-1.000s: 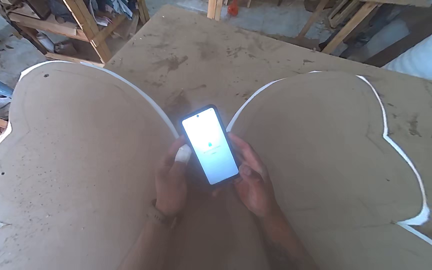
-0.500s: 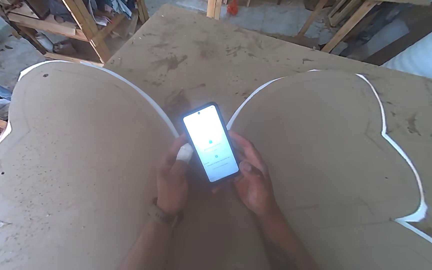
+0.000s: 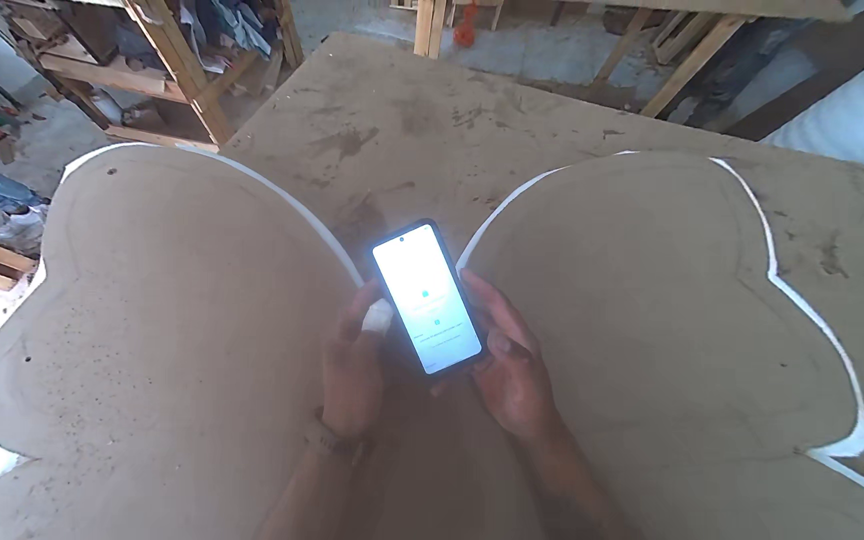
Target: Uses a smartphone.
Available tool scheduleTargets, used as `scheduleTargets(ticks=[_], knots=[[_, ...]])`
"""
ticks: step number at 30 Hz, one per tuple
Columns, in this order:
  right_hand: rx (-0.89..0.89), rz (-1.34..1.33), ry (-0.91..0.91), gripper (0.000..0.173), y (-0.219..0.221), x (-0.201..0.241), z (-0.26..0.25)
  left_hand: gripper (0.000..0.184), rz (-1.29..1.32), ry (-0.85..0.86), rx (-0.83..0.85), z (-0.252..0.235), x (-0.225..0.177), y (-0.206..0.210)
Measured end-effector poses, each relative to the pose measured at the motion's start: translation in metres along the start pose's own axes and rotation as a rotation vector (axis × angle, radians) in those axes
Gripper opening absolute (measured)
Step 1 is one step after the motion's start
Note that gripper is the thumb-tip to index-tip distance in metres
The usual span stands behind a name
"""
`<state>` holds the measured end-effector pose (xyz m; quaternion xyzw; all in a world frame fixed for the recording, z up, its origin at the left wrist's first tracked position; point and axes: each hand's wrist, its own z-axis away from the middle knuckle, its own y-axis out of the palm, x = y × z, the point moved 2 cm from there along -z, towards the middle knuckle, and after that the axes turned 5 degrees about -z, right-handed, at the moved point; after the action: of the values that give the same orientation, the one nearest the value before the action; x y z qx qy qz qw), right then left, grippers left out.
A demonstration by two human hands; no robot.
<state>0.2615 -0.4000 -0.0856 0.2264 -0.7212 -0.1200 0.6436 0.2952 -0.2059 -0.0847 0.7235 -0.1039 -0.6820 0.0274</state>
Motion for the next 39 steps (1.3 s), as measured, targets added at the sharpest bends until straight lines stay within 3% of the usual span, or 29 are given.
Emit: scheduleTargets(ticks=[6, 17, 30, 39], knots=[[0.004, -0.042, -0.018, 0.075, 0.004, -0.005, -0.002, 0.04, 0.084, -0.009, -0.032, -0.003, 0.003, 0.0], [-0.05, -0.109, -0.047, 0.06, 0.012, -0.012, 0.0, 0.04, 0.152, 0.006, -0.024, -0.003, 0.006, -0.002], [-0.041, -0.095, -0.066, 0.07, 0.021, -0.014, 0.003, 0.04, 0.189, 0.01, -0.026, -0.002, 0.002, -0.003], [-0.096, -0.072, -0.066, 0.057, 0.024, -0.014, 0.004, 0.041, 0.149, 0.013, 0.008, 0.001, -0.005, -0.002]])
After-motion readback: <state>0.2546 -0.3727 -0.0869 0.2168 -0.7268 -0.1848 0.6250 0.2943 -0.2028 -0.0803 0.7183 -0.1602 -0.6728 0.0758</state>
